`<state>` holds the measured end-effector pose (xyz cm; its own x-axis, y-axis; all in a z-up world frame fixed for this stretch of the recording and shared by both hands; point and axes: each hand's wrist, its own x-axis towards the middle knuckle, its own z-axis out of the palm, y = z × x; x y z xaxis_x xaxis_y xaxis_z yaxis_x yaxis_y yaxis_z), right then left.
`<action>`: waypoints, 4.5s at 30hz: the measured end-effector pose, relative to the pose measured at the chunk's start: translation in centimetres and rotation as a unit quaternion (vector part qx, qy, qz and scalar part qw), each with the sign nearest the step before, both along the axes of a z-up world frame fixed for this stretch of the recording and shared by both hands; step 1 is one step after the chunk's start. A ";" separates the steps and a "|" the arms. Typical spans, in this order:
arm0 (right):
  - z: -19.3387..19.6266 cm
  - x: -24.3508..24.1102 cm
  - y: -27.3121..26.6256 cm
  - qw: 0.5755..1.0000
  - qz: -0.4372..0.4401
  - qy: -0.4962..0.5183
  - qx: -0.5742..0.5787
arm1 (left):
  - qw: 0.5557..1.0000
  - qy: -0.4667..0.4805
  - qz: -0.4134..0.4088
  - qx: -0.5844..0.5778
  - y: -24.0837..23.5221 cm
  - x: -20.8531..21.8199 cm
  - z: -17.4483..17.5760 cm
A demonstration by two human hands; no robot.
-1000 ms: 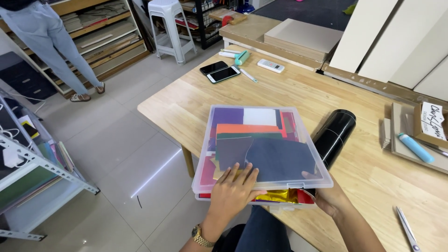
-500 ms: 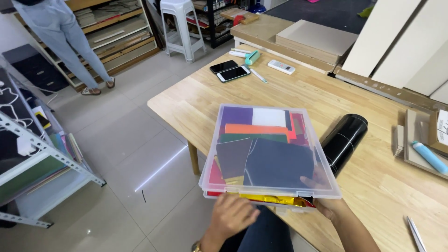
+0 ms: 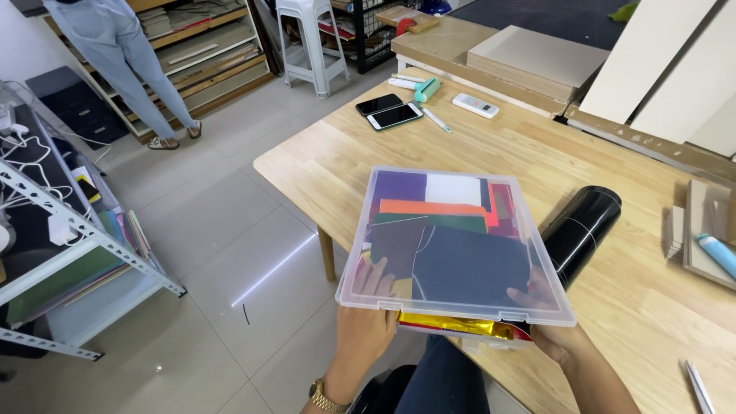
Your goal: Cutting vinyl sheets with scissors and organizing scraps into a plastic storage container
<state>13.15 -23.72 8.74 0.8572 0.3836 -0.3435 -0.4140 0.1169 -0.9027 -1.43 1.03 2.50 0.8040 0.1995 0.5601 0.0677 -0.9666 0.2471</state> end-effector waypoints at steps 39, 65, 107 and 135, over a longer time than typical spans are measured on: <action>1.9 -2.2 -3.3 0.847 0.231 -0.362 -0.313 | 0.942 0.300 -0.147 -0.001 -3.1 9.2 0.5; 14.1 17.9 5.2 0.719 -0.238 -0.630 -0.169 | 0.834 0.542 -0.107 0.020 1.9 17.4 9.5; -8.1 41.8 15.8 0.858 -0.132 -0.266 -0.419 | 0.821 0.552 -0.141 -0.023 3.3 18.1 9.3; -1.6 31.2 -12.3 0.925 0.062 -0.074 -0.367 | 0.799 0.591 -0.114 -0.001 2.1 16.5 12.0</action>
<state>44.31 -36.04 7.09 0.8809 0.1912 -0.4330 -0.2493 -0.5903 -0.7677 15.11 3.15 14.51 0.7867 -0.0275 -0.6167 0.0776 -0.9867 0.1430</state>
